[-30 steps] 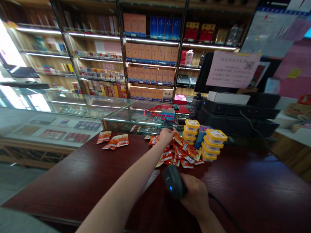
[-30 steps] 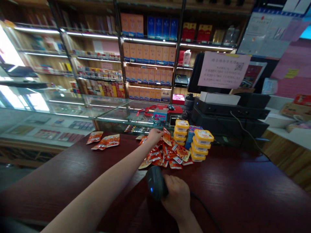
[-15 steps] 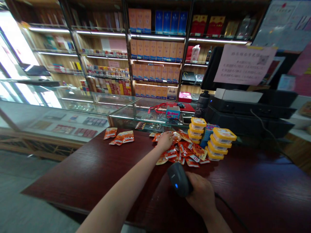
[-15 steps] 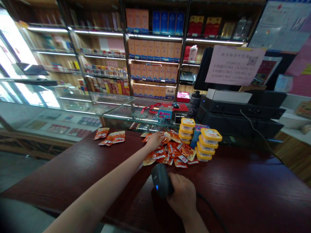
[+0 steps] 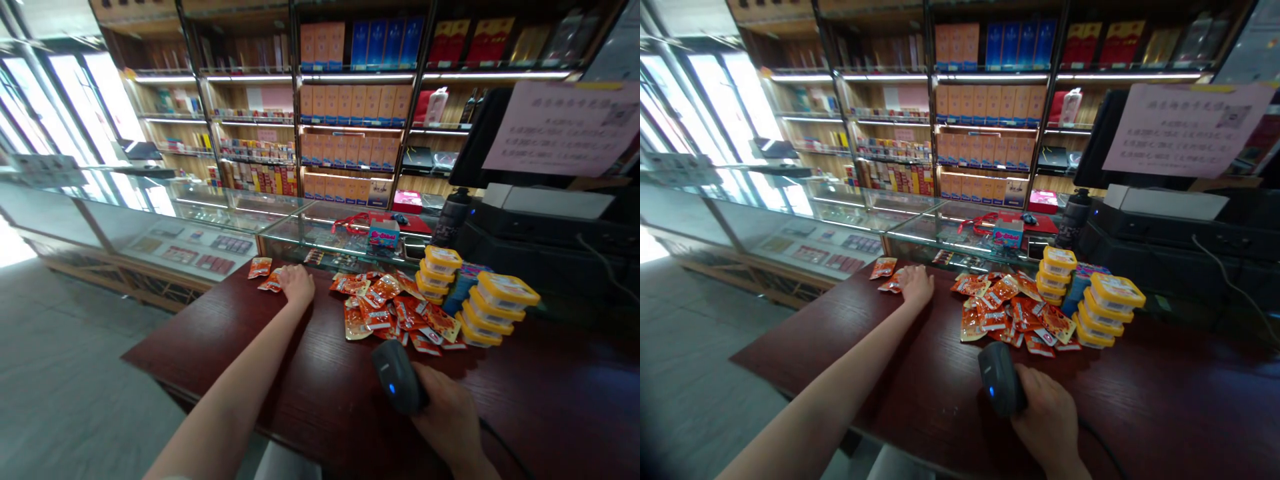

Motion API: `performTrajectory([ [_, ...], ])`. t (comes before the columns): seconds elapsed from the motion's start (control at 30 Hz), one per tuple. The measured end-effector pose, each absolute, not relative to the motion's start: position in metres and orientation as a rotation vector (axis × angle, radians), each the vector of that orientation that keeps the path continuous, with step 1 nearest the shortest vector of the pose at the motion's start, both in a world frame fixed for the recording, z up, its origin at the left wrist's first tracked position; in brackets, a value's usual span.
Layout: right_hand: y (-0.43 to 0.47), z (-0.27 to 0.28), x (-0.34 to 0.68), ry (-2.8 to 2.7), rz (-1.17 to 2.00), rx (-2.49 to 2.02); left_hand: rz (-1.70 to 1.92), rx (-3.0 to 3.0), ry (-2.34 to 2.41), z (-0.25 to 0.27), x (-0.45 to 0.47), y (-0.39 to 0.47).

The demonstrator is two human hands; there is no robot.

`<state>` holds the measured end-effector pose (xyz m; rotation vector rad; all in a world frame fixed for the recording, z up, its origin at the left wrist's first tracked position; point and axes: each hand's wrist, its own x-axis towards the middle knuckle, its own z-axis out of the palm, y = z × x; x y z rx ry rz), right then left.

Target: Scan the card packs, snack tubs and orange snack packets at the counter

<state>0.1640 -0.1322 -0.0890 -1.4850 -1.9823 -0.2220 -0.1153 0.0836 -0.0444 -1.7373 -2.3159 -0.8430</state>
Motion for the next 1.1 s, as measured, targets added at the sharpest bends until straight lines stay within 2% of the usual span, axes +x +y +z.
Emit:
performTrajectory([
  [0.1,-0.132,-0.088,0.163,-1.982,-0.214,-1.490,-0.653,-1.575,-2.522,-0.052,-0.142,0.090],
  [0.2,-0.132,-0.086,0.163,-1.983,-0.213,-1.475,-0.541,-1.627,-2.528,-0.055,-0.154,0.093],
  [0.5,-0.133,-0.086,0.162,-1.999,-0.257,-1.509,-0.491,-1.759,-2.420,-0.038,-0.153,0.079],
  [0.97,-0.134,-0.092,0.160,-2.085,-0.305,-1.485,-1.029,-2.141,-2.484,-0.050,-0.094,0.037],
  [1.1,-0.135,-0.092,0.159,-2.103,-0.309,-1.473,-1.489,-1.908,-2.447,-0.058,-0.098,0.034],
])
